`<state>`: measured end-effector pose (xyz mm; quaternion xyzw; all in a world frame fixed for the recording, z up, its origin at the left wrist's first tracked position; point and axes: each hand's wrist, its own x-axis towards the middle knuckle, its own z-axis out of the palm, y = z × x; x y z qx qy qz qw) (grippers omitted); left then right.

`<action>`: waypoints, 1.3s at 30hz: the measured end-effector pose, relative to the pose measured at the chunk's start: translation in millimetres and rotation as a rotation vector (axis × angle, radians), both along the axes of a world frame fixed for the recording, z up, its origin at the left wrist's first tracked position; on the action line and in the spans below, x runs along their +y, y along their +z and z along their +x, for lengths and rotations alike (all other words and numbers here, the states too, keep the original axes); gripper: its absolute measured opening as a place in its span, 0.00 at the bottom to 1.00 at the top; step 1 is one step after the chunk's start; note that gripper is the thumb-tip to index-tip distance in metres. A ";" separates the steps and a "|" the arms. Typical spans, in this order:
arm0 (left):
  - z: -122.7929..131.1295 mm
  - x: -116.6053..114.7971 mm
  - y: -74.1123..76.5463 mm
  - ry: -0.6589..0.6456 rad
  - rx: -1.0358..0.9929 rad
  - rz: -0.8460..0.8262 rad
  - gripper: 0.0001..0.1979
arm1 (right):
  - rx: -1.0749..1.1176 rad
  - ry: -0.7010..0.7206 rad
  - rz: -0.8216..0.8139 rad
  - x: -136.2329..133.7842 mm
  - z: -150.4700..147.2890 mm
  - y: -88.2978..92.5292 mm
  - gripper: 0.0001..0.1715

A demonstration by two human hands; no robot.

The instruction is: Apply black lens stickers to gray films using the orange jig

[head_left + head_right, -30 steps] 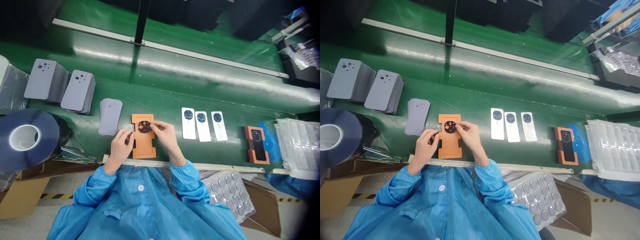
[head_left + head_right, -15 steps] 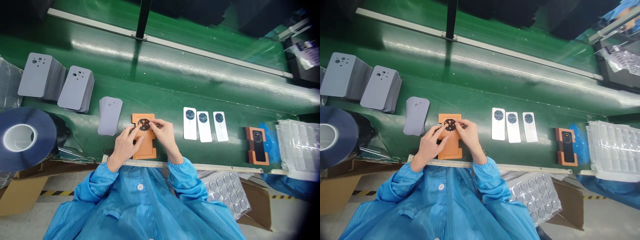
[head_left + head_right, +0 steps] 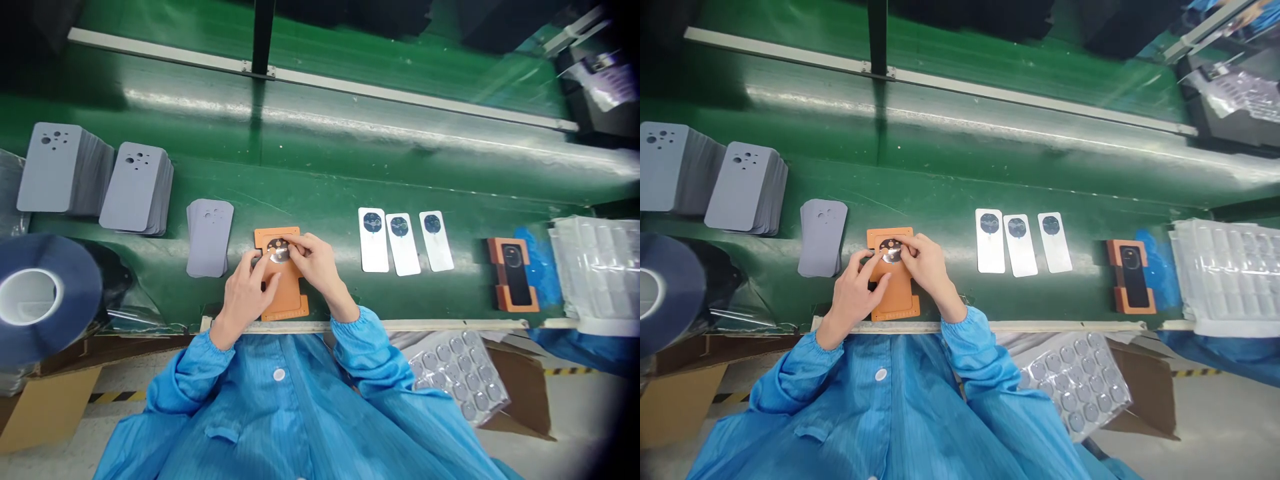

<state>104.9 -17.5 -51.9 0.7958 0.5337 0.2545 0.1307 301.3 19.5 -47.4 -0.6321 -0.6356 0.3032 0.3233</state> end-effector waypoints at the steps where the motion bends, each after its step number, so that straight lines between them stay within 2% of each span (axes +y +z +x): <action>1: -0.1 1.1 0.6 -0.013 0.007 0.018 0.20 | -0.033 0.028 0.000 0.6 0.2 1.0 0.20; 7: -8.6 11.6 6.0 -0.183 0.070 0.072 0.20 | -0.253 0.108 -0.092 4.2 0.4 15.1 0.23; 11: -18.7 16.2 11.0 -0.263 0.174 0.079 0.21 | -0.182 0.131 -0.177 5.0 6.6 18.5 0.23; 15: -22.6 14.3 12.3 -0.262 0.209 0.077 0.21 | 0.042 0.156 -0.226 4.5 17.8 7.8 0.22; 18: -21.8 9.9 8.6 -0.245 0.201 0.092 0.22 | 0.153 0.123 -0.234 3.3 23.0 -0.7 0.21; 22: -19.4 3.1 0.3 -0.197 0.145 0.134 0.21 | 0.228 0.021 -0.228 -0.1 23.5 -5.1 0.24; 25: -21.4 -0.4 -2.0 -0.151 0.051 0.150 0.15 | 0.234 -0.032 -0.185 -5.2 23.1 -4.9 0.24; 27: -28.4 0.2 1.1 -0.065 -0.022 0.150 0.11 | 0.243 -0.082 -0.155 -10.1 24.4 -4.3 0.23; 29: -41.5 3.7 7.8 0.145 -0.039 0.127 0.11 | 0.252 -0.132 -0.133 -15.3 26.7 -4.0 0.24; 31: -59.4 9.4 16.0 0.419 0.040 0.044 0.18 | 0.258 -0.165 -0.118 -19.8 29.3 -4.3 0.24; 33: -78.5 15.1 22.3 0.600 0.144 -0.090 0.26 | 0.261 -0.176 -0.106 -22.6 31.1 -4.9 0.25; 36: -101.1 19.7 24.9 0.658 0.146 -0.193 0.24 | 0.263 -0.177 -0.094 -23.7 32.3 -6.5 0.25; 39: -110.9 19.1 24.7 0.697 -0.007 -0.142 0.20 | 0.270 -0.181 -0.089 -22.9 32.7 -8.2 0.25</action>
